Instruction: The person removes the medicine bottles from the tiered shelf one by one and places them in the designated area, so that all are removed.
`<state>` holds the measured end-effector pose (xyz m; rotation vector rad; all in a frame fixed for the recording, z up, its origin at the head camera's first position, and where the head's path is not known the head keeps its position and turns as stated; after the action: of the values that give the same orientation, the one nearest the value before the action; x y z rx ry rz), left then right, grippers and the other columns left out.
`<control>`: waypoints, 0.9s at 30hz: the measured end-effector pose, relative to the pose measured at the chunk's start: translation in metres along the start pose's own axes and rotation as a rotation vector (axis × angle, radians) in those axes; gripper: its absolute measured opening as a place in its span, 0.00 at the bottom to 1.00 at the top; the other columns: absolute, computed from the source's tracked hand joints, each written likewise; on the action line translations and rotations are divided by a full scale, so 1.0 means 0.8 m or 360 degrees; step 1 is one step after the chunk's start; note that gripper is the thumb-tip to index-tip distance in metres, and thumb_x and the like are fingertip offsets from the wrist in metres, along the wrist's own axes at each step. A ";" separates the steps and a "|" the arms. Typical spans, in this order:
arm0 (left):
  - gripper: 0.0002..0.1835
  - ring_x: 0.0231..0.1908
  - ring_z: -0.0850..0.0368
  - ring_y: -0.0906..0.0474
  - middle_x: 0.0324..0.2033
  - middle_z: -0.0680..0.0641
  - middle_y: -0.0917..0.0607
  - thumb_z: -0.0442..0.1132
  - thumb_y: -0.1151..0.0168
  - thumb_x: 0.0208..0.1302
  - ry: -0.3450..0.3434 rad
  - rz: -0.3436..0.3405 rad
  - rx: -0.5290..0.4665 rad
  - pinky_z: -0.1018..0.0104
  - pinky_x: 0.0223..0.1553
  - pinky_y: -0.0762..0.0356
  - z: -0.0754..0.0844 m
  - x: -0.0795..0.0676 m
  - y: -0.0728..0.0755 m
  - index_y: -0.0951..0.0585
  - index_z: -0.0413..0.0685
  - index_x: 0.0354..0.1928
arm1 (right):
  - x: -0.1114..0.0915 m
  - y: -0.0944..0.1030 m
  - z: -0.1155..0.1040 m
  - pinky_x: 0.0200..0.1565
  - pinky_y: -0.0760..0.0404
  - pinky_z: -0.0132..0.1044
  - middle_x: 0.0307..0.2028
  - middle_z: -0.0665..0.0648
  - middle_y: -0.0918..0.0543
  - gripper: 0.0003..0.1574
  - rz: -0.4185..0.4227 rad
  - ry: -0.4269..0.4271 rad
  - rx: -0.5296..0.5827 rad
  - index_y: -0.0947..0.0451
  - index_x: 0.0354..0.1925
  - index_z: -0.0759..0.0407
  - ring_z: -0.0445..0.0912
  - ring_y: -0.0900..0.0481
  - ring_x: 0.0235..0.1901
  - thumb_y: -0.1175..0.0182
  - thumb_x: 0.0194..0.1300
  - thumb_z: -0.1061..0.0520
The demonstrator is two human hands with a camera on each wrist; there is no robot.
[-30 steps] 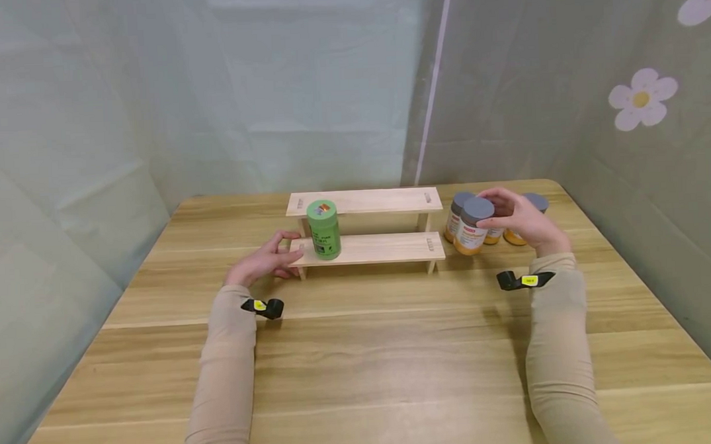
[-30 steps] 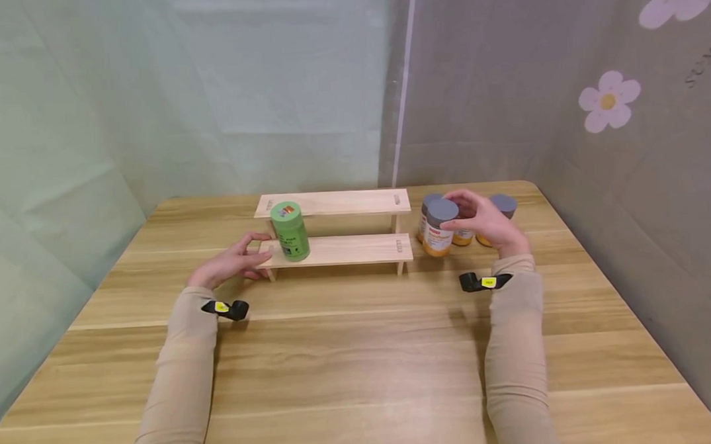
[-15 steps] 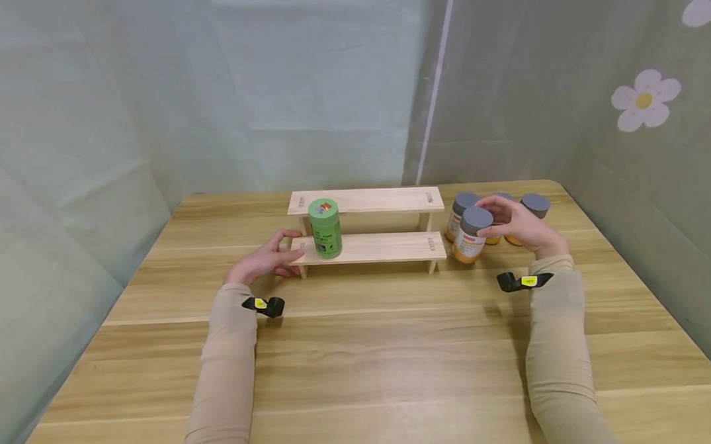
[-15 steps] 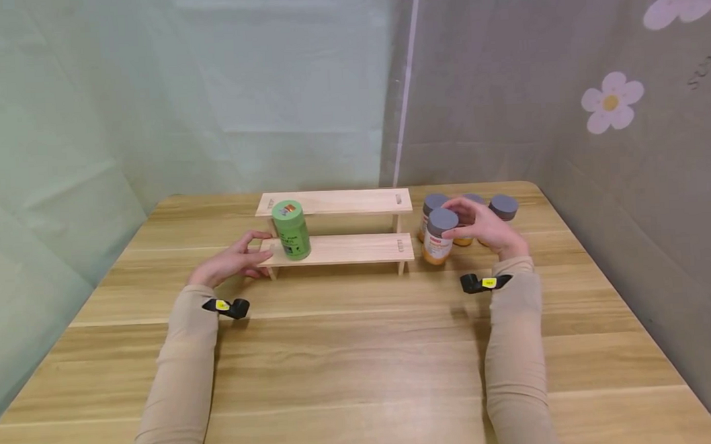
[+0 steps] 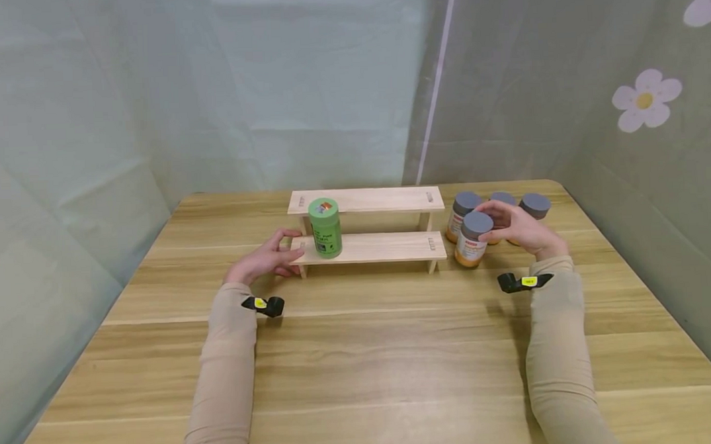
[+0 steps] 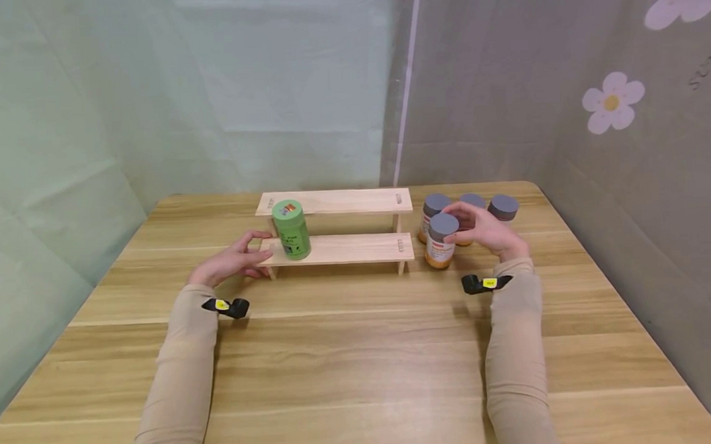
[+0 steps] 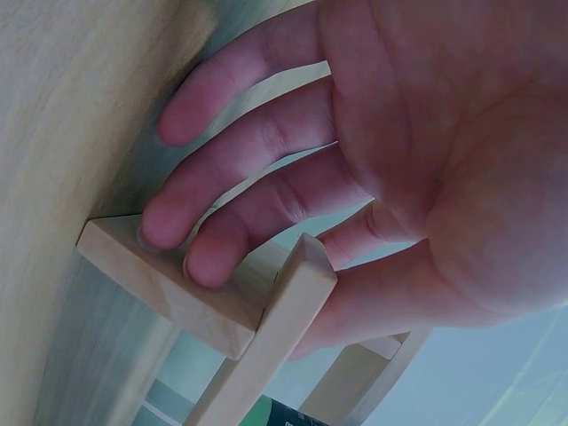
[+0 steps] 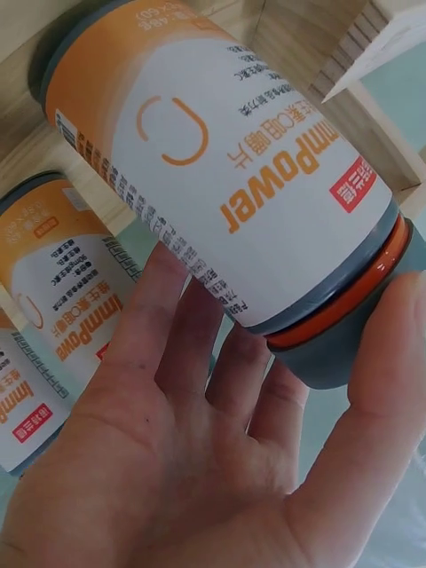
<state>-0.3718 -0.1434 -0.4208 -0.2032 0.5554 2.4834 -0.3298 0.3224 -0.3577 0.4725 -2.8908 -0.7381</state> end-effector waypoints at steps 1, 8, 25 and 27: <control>0.32 0.39 0.52 0.16 0.46 0.35 0.18 0.46 0.49 0.73 -0.0001 -0.0001 -0.0002 0.59 0.46 0.19 0.000 0.000 0.000 0.51 0.48 0.71 | 0.000 0.000 0.001 0.47 0.25 0.23 0.45 0.36 0.21 0.32 -0.0006 0.0015 -0.0005 0.35 0.60 0.65 0.30 0.23 0.47 0.34 0.60 0.65; 0.31 0.39 0.52 0.17 0.48 0.34 0.19 0.47 0.49 0.74 0.0015 0.0008 0.0011 0.59 0.47 0.19 0.000 0.001 0.000 0.50 0.49 0.70 | -0.005 0.001 0.004 0.47 0.25 0.23 0.46 0.36 0.20 0.30 -0.0088 0.0125 0.0054 0.33 0.59 0.63 0.29 0.23 0.48 0.36 0.61 0.67; 0.31 0.40 0.53 0.16 0.50 0.32 0.20 0.47 0.50 0.74 0.0030 0.0016 0.0024 0.62 0.45 0.20 0.001 -0.002 0.001 0.50 0.51 0.70 | -0.005 0.006 0.008 0.49 0.24 0.25 0.55 0.37 0.26 0.34 -0.0120 0.0015 0.0066 0.36 0.66 0.61 0.30 0.28 0.54 0.37 0.64 0.63; 0.31 0.40 0.53 0.16 0.50 0.32 0.20 0.48 0.50 0.74 0.0037 0.0019 0.0028 0.62 0.45 0.20 0.001 -0.002 0.001 0.50 0.51 0.70 | -0.006 0.005 0.006 0.49 0.24 0.25 0.56 0.37 0.26 0.34 -0.0125 0.0022 0.0065 0.36 0.66 0.61 0.29 0.29 0.55 0.38 0.64 0.62</control>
<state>-0.3707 -0.1445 -0.4197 -0.2233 0.5893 2.4897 -0.3274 0.3295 -0.3601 0.5962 -2.8944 -0.6846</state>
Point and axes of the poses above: each hand's wrist, its own x-axis towards the middle knuckle, its own y-axis out of the back of the hand, z = x × y, the point moved 6 cm from there along x, towards the middle knuckle
